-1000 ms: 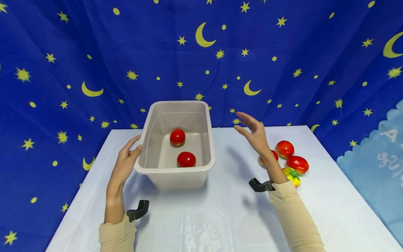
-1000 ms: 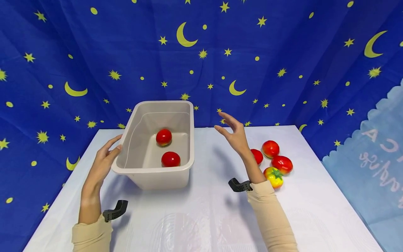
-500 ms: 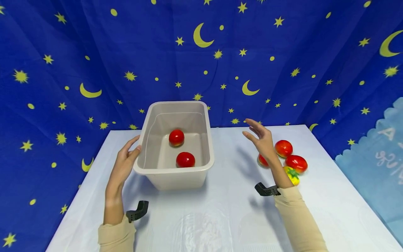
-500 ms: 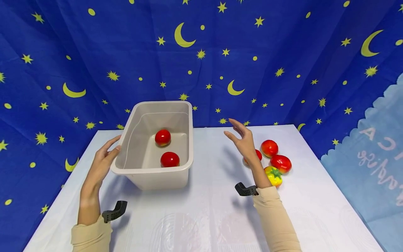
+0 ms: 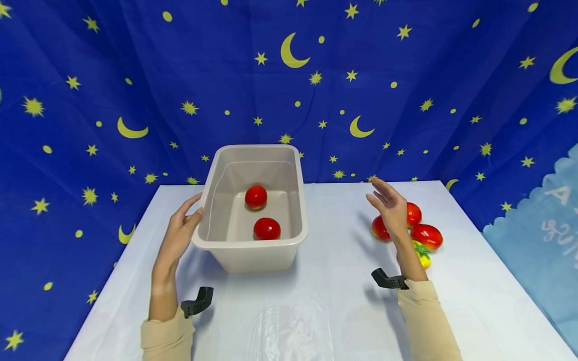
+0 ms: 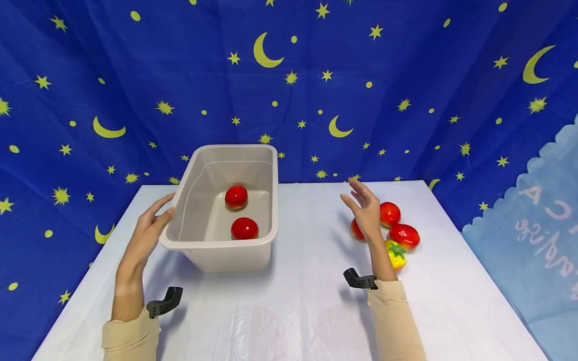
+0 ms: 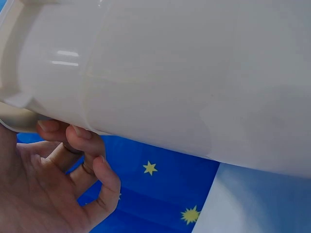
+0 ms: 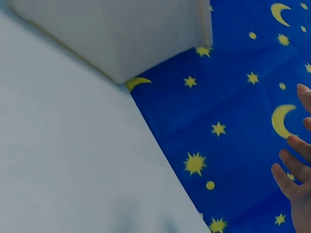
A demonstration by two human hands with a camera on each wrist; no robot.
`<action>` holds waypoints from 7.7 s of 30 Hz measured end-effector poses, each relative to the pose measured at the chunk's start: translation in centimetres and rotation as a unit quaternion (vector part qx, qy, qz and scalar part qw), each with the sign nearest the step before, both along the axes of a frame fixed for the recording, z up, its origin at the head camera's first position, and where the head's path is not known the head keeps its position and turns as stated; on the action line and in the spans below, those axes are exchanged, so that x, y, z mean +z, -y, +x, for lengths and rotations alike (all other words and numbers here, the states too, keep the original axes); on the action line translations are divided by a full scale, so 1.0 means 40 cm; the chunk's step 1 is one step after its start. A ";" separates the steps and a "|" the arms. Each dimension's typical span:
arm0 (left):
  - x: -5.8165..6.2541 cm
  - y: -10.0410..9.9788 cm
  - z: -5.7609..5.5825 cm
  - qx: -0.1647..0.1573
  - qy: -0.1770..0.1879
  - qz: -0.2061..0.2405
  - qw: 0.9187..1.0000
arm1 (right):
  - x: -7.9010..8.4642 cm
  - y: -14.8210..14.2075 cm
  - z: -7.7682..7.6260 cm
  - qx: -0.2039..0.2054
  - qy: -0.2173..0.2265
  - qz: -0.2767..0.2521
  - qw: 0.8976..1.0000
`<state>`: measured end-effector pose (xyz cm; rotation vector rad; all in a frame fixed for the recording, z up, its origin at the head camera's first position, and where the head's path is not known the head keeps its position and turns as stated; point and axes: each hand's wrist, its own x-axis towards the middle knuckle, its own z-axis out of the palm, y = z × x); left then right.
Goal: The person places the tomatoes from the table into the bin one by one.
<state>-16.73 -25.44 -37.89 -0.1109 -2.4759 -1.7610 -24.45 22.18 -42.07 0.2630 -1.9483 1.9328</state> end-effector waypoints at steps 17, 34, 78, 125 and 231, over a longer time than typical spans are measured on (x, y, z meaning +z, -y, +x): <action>-0.003 -0.007 0.000 -0.006 0.008 -0.002 1.000 | -0.034 -0.074 0.042 -0.100 0.084 0.016 0.991; 0.005 -0.003 0.011 0.005 0.004 -0.019 1.000 | -0.062 -0.104 0.030 -0.106 0.128 0.090 0.982; 0.001 -0.005 0.010 0.005 0.000 -0.018 1.000 | -0.090 -0.142 0.019 -0.006 0.190 0.324 0.927; 0.001 -0.008 0.007 0.002 0.002 -0.014 1.000 | -0.083 -0.144 0.030 -0.041 0.221 0.375 0.899; 0.004 -0.009 0.007 0.009 0.005 0.013 1.000 | 0.219 0.372 -0.034 0.139 -0.053 0.062 0.987</action>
